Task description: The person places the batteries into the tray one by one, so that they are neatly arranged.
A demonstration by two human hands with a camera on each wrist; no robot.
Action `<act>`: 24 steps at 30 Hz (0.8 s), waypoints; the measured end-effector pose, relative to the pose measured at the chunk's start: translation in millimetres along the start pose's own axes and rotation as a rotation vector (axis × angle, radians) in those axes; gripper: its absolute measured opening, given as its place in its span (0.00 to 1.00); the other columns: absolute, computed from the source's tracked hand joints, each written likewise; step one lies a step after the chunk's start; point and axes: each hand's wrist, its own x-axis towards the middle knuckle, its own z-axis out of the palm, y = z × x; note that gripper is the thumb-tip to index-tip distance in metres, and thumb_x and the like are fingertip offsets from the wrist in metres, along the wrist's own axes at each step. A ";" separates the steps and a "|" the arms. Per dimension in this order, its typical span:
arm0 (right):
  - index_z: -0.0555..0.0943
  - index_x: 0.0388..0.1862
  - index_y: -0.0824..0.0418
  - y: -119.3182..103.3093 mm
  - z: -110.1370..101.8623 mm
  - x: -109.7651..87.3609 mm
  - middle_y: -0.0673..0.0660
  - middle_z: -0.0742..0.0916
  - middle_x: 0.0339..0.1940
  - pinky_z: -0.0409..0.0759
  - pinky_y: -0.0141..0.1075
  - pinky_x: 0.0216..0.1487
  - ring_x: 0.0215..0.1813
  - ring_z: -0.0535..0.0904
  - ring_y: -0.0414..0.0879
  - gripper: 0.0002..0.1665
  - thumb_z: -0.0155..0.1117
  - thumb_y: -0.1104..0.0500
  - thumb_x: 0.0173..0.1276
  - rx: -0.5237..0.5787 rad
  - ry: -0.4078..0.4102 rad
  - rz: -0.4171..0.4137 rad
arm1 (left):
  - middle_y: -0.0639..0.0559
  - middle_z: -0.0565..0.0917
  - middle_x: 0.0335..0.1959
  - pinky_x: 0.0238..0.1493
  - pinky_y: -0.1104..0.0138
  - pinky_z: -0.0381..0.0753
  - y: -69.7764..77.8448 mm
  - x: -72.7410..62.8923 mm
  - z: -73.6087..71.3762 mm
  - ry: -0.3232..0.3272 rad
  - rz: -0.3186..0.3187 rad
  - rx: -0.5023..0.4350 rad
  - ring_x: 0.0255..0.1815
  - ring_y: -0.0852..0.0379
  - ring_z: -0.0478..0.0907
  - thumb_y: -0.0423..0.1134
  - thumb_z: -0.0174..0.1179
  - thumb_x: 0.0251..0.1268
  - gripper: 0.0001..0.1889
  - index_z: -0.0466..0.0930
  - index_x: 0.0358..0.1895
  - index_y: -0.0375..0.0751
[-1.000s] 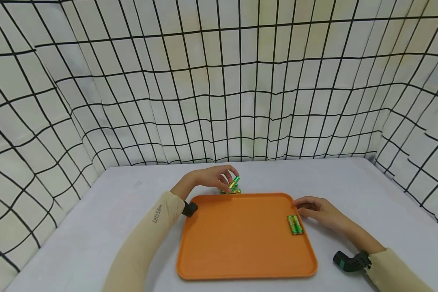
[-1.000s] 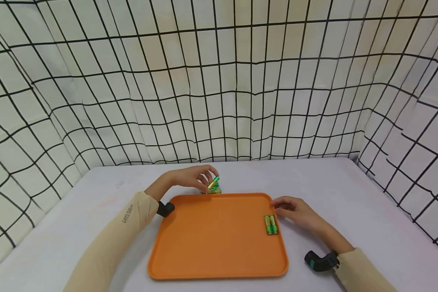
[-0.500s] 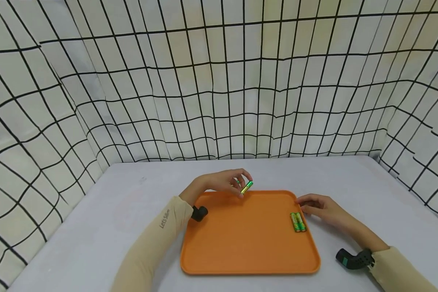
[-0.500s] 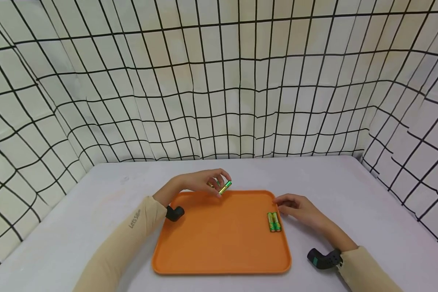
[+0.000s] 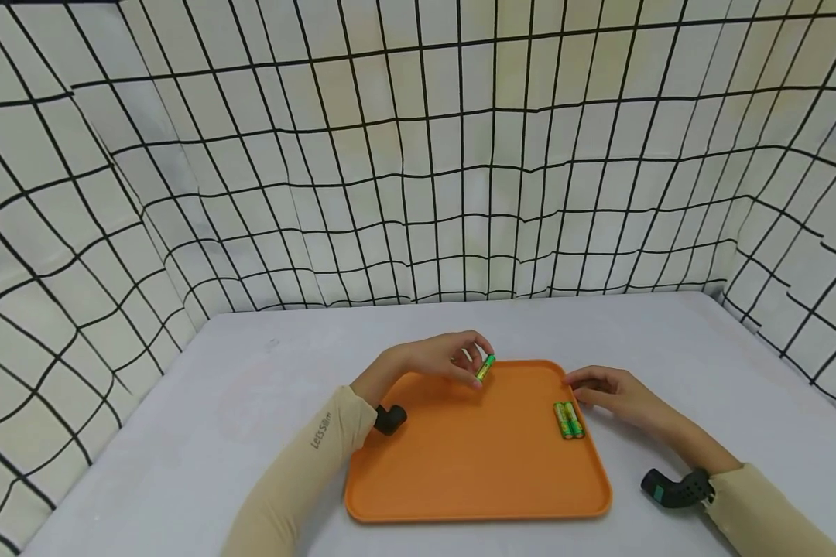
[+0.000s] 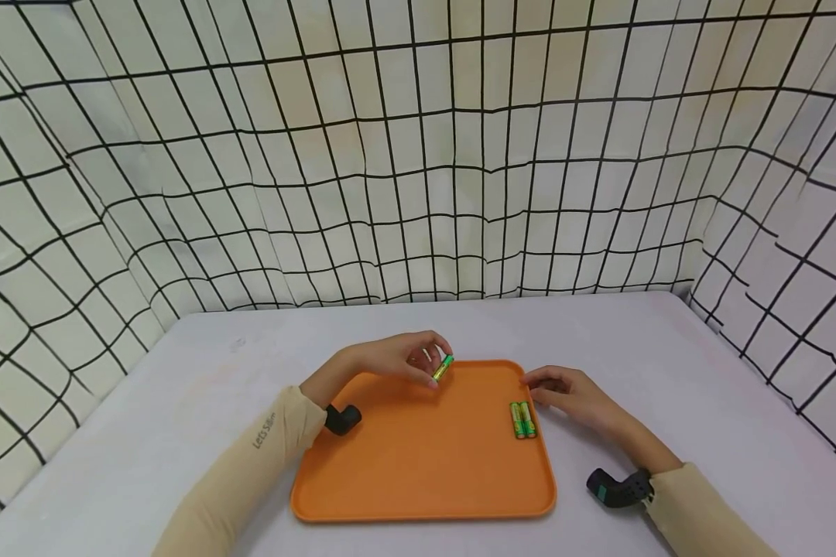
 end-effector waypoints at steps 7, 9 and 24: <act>0.77 0.59 0.68 -0.5 -0.3 0.1 0.66 0.82 0.57 0.77 0.27 0.48 0.50 0.77 0.30 0.19 0.58 0.59 0.74 -0.016 0.003 -0.014 | 0.47 0.77 0.43 0.50 0.69 0.77 4.2 3.2 7.7 0.024 0.019 -0.008 0.40 0.57 0.78 0.34 0.69 0.60 0.26 0.68 0.59 0.38; 0.78 0.58 0.68 -0.2 -0.1 0.0 0.65 0.82 0.57 0.77 0.27 0.49 0.50 0.77 0.30 0.19 0.59 0.59 0.74 -0.019 0.010 -0.009 | 0.49 0.77 0.42 0.50 0.69 0.78 5.1 4.3 9.8 0.029 0.026 -0.001 0.39 0.57 0.79 0.34 0.69 0.59 0.26 0.68 0.59 0.39; 0.77 0.59 0.68 -0.7 -0.3 0.2 0.65 0.82 0.56 0.77 0.26 0.48 0.49 0.78 0.30 0.20 0.58 0.58 0.74 -0.020 0.006 0.003 | 0.52 0.78 0.42 0.52 0.71 0.77 16.9 5.1 29.1 -0.012 0.048 0.052 0.40 0.61 0.79 0.37 0.70 0.59 0.26 0.69 0.58 0.43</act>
